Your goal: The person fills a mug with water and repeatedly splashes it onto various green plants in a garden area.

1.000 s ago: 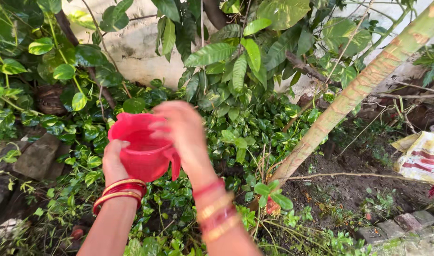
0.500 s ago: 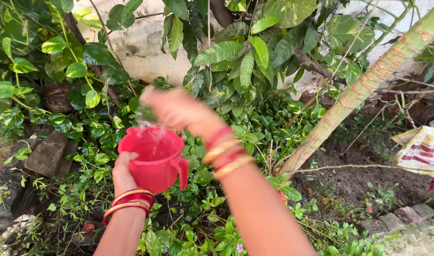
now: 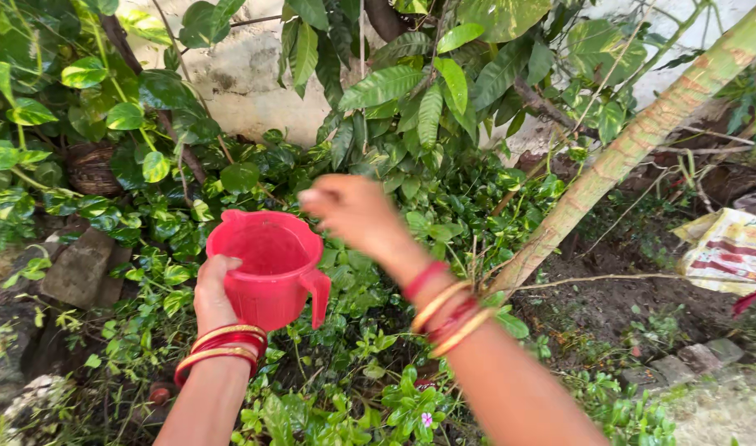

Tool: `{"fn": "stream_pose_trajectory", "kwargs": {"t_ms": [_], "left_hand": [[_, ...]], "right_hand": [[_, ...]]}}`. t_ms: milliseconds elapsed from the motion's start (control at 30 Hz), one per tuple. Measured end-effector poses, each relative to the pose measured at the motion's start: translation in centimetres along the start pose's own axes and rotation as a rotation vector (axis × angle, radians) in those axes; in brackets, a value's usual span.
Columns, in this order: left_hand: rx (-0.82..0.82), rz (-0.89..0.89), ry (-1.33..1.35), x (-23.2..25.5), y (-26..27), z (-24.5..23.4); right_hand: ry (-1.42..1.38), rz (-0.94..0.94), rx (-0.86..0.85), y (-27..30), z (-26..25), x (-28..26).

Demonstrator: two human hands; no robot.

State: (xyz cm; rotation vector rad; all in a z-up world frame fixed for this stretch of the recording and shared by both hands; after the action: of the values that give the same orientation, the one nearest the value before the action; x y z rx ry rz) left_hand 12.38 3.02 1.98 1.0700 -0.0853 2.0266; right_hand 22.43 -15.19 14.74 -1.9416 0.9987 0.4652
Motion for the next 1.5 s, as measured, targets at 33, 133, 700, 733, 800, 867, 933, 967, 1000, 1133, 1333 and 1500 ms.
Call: {"fn": "stream_pose_trajectory", "kwargs": {"t_ms": [33, 133, 700, 733, 800, 867, 933, 967, 1000, 1133, 1333, 1500], "left_hand": [[-0.001, -0.016, 0.003, -0.5, -0.1, 0.1], [-0.010, -0.039, -0.014, -1.6, 0.0, -0.3], [0.086, -0.074, -0.088, 0.3, 0.9, -1.2], [0.028, -0.091, -0.064, 0.5, 1.0, -0.9], [-0.093, -0.123, -0.011, 0.9, 1.0, 0.1], [-0.067, -0.116, -0.011, 0.8, 0.8, 0.3], [-0.021, -0.109, -0.043, 0.6, 0.9, -0.7], [-0.004, -0.100, -0.056, 0.3, 0.7, -0.6], [0.013, -0.091, -0.069, 0.1, 0.5, -0.6], [0.017, -0.015, -0.043, -1.2, -0.4, -0.8], [-0.022, -0.044, -0.056, -2.8, -0.2, 0.8], [-0.024, -0.023, -0.113, -2.3, 0.5, 1.6]], "right_hand": [[-0.140, 0.098, -0.081, 0.3, 2.5, 0.0], [0.171, 0.018, -0.339, 0.3, 9.4, 1.3], [0.266, 0.330, -0.232, -1.7, -1.2, 7.4], [0.123, 0.378, -0.162, -1.3, -1.4, 8.7], [-0.163, 0.461, -0.013, 0.2, -2.4, 10.8], [-0.045, 0.404, 0.058, 0.2, -2.3, 11.3], [-0.062, 0.408, 0.037, 1.9, -0.7, 11.2], [-0.127, 0.422, -0.010, 2.3, 0.0, 10.8], [-0.192, 0.437, -0.058, 2.5, 0.7, 10.2], [-0.325, 0.228, 0.005, 1.1, 1.8, 4.1], [0.231, 0.066, -0.411, 1.4, 10.0, 1.1], [0.528, 0.069, -0.461, 1.0, 12.8, 3.5]]}}
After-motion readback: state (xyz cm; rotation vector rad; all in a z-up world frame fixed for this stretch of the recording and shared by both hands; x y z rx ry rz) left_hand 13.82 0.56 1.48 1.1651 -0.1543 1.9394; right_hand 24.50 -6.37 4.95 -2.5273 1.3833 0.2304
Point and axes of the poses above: each hand's wrist, its own y-axis away from the middle knuckle, its own z-axis out of the palm, x = y × z, the point moved 8 cm from there along -y, towards the middle knuckle, and after that the axes turned 14 degrees about x, right-handed, at the moved point
